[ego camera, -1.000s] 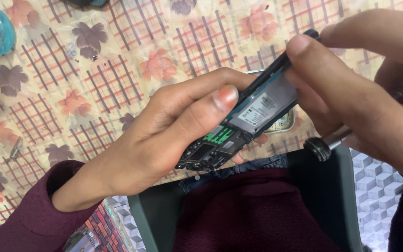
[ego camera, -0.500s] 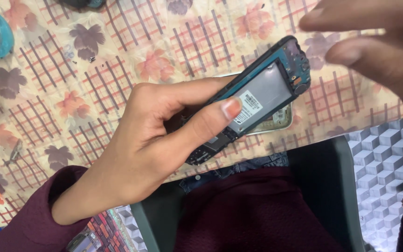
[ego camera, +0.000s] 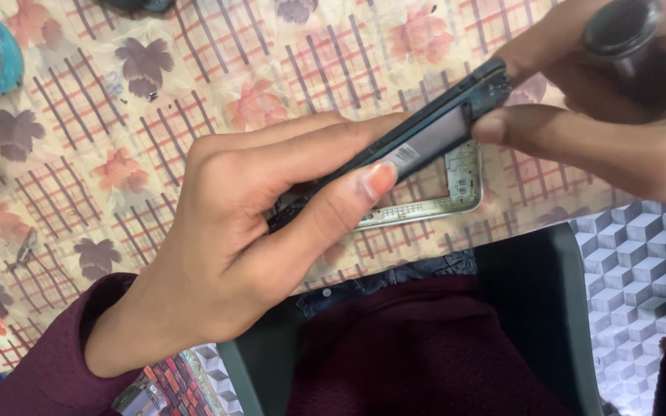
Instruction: The person assembles a smartphone by placing the motherboard into the chassis and securing it with screws. They then attach the battery and back cover, using a screwdriver to fasten the components.
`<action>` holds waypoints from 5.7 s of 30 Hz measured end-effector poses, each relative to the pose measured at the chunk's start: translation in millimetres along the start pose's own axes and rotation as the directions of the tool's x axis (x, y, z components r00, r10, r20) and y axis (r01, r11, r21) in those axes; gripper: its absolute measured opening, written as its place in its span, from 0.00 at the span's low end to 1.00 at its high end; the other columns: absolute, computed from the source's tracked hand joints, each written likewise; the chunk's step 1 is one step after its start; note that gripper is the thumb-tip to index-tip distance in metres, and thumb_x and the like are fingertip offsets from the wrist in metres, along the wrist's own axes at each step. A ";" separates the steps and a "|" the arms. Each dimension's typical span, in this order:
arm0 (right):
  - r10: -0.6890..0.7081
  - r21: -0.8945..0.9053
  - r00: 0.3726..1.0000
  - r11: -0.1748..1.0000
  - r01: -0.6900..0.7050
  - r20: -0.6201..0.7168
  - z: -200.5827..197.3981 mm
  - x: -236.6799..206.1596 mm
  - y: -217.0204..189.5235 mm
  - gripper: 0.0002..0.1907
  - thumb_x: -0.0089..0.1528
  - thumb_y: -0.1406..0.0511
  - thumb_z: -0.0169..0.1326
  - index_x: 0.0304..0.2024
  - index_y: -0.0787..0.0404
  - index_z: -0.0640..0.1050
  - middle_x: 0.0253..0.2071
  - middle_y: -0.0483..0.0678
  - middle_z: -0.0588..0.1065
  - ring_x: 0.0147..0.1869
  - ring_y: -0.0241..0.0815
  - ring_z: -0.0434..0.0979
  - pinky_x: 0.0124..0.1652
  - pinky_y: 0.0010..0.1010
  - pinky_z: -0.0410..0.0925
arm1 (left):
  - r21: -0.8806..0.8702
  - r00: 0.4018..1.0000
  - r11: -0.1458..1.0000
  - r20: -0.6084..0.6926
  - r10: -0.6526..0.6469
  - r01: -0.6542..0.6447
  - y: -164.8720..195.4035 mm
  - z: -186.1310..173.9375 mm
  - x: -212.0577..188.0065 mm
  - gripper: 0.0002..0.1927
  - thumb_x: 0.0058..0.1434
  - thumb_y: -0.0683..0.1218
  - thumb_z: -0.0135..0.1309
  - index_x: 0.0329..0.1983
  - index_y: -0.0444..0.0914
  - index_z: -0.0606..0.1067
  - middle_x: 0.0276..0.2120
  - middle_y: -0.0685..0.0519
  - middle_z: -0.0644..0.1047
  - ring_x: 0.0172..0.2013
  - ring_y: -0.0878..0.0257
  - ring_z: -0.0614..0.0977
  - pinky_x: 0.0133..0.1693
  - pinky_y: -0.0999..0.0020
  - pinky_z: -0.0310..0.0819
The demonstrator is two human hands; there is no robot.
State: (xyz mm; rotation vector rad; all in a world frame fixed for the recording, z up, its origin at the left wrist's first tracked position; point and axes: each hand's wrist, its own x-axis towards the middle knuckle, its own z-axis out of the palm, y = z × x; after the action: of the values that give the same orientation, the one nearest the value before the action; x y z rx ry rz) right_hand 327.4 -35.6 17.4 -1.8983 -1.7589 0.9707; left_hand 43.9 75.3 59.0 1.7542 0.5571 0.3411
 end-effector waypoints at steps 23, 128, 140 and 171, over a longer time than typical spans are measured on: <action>-0.602 -0.380 0.793 0.758 0.530 -0.095 6.7 -4.5 -39.6 0.28 0.54 0.70 0.66 0.54 0.74 0.70 0.46 0.63 0.77 0.45 0.54 0.83 0.40 0.37 0.79 | 0.823 0.807 0.359 0.187 0.559 -0.440 -9.9 -7.7 -1.0 0.13 0.68 0.45 0.63 0.55 0.41 0.82 0.47 0.53 0.81 0.45 0.58 0.83 0.42 0.62 0.78; 0.428 0.102 0.852 0.874 -0.476 0.302 38.0 -57.8 66.6 0.27 0.67 0.48 0.52 0.61 0.56 0.71 0.55 0.52 0.71 0.59 0.45 0.67 0.53 0.51 0.68 | -0.191 0.878 0.972 -0.431 -0.208 0.137 -26.8 48.4 -61.5 0.13 0.71 0.38 0.53 0.56 0.31 0.78 0.45 0.46 0.85 0.41 0.65 0.89 0.44 0.74 0.87; 0.014 0.177 0.995 0.984 0.003 -0.100 22.0 -40.8 8.7 0.14 0.67 0.57 0.54 0.46 0.60 0.77 0.34 0.45 0.80 0.37 0.34 0.85 0.38 0.27 0.79 | 0.000 0.862 1.000 -0.507 -0.004 0.005 -26.1 56.3 -38.0 0.31 0.64 0.35 0.62 0.65 0.32 0.60 0.40 0.46 0.83 0.41 0.65 0.89 0.38 0.74 0.86; -0.231 0.131 0.907 0.948 0.292 -0.352 38.2 -16.1 -39.5 0.13 0.62 0.75 0.59 0.44 0.71 0.69 0.32 0.50 0.76 0.27 0.28 0.75 0.23 0.17 0.65 | 0.094 0.763 0.994 -0.637 0.108 -0.062 -29.1 81.0 -34.1 0.17 0.64 0.31 0.58 0.49 0.32 0.64 0.37 0.44 0.81 0.35 0.62 0.86 0.32 0.75 0.80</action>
State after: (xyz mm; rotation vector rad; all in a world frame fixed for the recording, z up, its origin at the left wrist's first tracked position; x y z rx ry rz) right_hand 272.7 -52.2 21.8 -1.5546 -1.6113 0.6416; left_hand 50.7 -4.5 12.6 1.7090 0.9871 1.0267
